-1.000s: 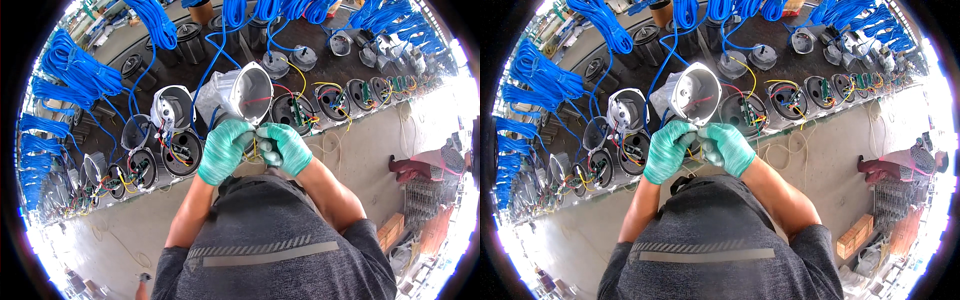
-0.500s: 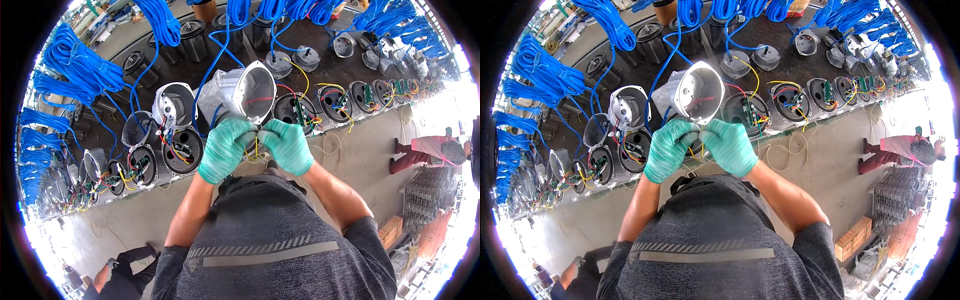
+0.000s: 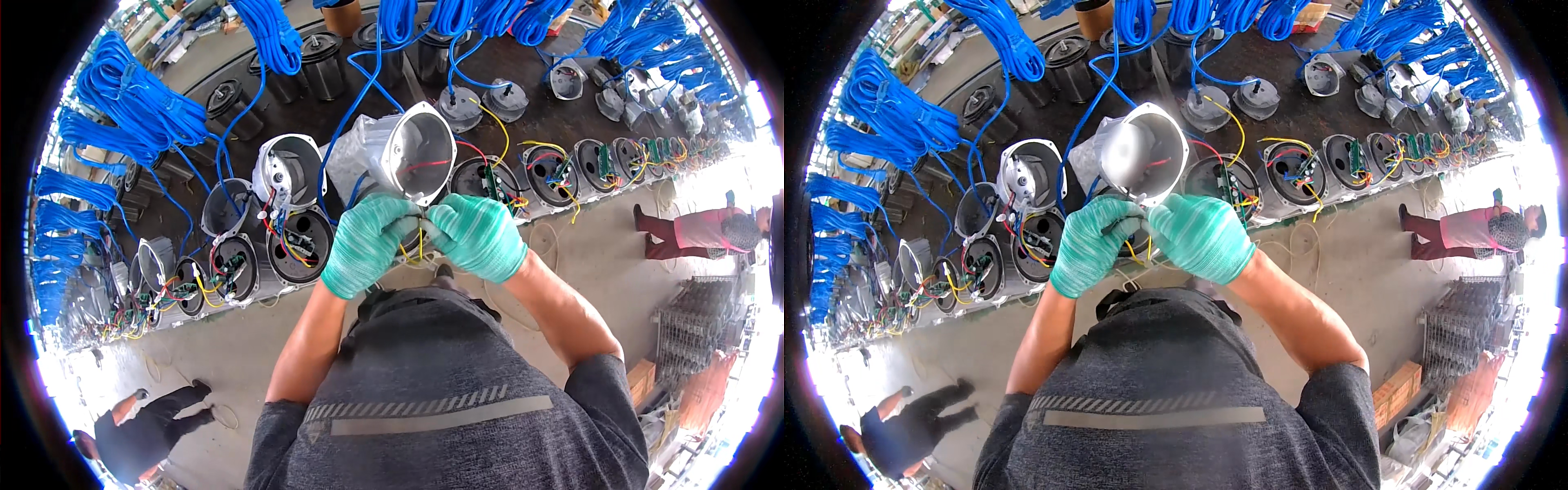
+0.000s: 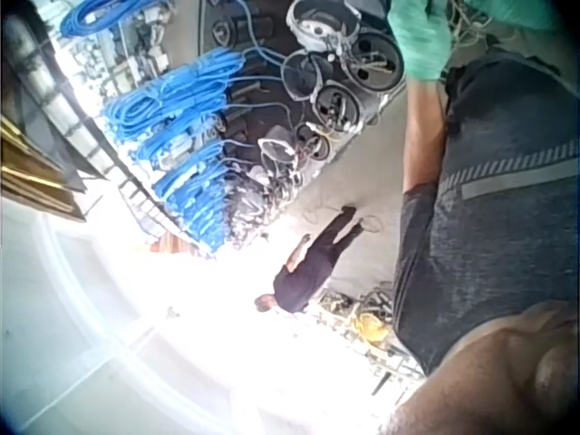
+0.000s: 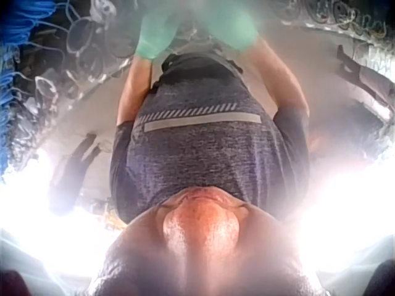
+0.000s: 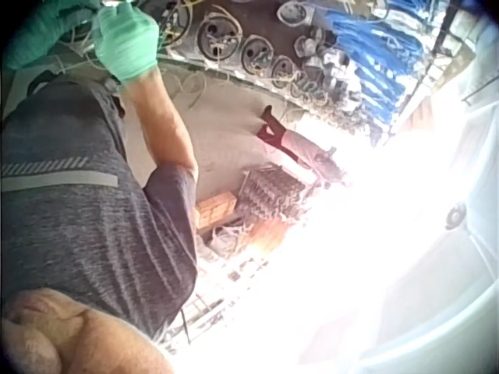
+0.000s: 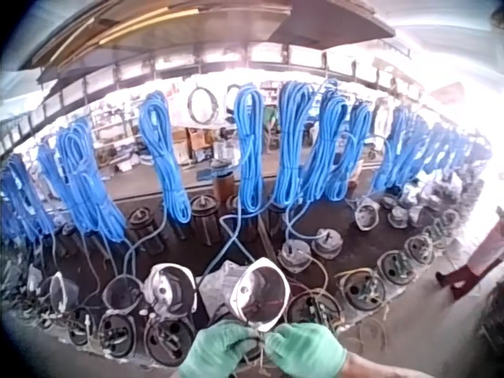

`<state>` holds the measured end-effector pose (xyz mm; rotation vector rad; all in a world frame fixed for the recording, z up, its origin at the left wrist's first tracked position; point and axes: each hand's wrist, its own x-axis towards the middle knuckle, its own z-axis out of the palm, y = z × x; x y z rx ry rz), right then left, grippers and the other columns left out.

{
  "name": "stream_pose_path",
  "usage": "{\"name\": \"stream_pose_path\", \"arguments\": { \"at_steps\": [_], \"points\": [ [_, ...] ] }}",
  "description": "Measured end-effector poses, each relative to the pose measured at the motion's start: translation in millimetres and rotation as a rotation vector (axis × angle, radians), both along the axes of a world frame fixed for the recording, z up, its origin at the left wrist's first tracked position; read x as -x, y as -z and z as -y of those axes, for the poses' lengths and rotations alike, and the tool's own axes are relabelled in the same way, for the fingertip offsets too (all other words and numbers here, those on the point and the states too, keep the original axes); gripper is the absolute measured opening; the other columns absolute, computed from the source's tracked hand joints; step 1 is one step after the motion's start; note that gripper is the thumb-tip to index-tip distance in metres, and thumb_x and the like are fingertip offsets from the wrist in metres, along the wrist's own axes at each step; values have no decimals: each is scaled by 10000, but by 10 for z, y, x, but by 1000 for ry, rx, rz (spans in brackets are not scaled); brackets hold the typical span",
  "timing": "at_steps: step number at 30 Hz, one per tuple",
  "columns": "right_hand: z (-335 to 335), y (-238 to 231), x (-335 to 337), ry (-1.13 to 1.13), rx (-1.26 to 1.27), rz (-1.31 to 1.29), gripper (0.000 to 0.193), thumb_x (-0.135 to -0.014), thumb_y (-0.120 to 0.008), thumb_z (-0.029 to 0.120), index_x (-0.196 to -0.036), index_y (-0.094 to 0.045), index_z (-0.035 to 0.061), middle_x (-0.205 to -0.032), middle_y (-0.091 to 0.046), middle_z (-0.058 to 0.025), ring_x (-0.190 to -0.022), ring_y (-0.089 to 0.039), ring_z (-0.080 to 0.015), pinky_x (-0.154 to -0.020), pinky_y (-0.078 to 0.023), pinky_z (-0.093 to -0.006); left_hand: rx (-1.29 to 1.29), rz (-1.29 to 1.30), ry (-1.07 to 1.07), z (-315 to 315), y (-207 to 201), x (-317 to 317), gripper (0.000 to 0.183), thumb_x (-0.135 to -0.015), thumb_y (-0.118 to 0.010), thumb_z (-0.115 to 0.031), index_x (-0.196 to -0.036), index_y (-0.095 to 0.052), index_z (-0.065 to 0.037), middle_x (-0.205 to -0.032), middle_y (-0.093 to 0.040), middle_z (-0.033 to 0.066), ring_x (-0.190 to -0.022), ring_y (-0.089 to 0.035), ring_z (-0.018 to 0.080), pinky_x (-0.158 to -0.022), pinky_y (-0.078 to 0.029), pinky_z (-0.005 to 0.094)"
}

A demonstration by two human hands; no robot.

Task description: The person cuts wires using pliers and connects and twists wires together by hand to assemble motor parts on a workbench.

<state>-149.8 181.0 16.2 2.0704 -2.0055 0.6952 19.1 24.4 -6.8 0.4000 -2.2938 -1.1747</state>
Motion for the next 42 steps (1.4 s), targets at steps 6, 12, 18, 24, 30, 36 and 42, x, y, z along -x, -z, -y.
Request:
{"name": "stream_pose_path", "arguments": {
  "at_steps": [6,12,18,24,30,36,42],
  "points": [
    [18,-100,-163,287,-389,1982,263,-1071,-663,272,-943,-698,45,-696,-653,-16,-467,-578,-117,-438,-441,-275,150,-55,4,5,9,9,206,-876,-830,-37,-1081,-808,-48,-1042,-773,153,-906,-752,315,-842,-606,382],
    [-53,-4,-28,30,80,349,198,-960,-752,155,-1138,-754,68,-994,-765,-129,-787,-740,-336,-697,-605,-419,193,-35,28,45,-62,22,206,-869,-843,-42,-1072,-810,-58,-1006,-762,140,-887,-742,307,-811,-599,377],
    [96,61,129,-184,146,101,299,-902,-767,80,-1201,-752,65,-997,-754,-111,-811,-752,-305,-687,-615,-405,62,45,14,59,-88,-4,240,-874,-841,-65,-1111,-804,-69,-993,-747,147,-887,-715,332,-800,-580,403],
    [76,-161,-156,379,-326,1141,166,-968,-778,123,-1087,-730,19,-897,-781,-127,-744,-730,-168,-702,-579,-361,245,-79,25,2,26,7,250,-890,-810,-126,-1137,-793,-92,-1025,-747,101,-947,-666,352,-858,-550,449],
    [384,-1051,738,135,-246,647,184,-976,-675,91,-1122,-770,33,-925,-788,-110,-758,-754,-194,-704,-598,-342,263,-42,-11,-35,-3,-86,320,-842,-840,-114,-1156,-783,-142,-1051,-722,82,-962,-643,346,-877,-512,478],
    [1867,-546,2148,89,-854,343,349,-940,-616,177,-1224,-786,66,-1124,-791,-193,-997,-766,-355,-920,-577,-455,233,-6,29,-44,-58,-75,371,-830,-846,-116,-1193,-774,-142,-1068,-742,93,-966,-669,341,-837,-532,480],
    [3015,882,1929,-215,-1050,-181,639,-856,-789,362,-1412,-657,76,-1477,-620,-242,-1313,-630,-436,-1079,-531,-519,195,57,49,-24,-40,-77,335,-870,-810,-145,-1202,-767,-146,-1092,-768,43,-973,-695,308,-837,-536,456]
  ]
}}
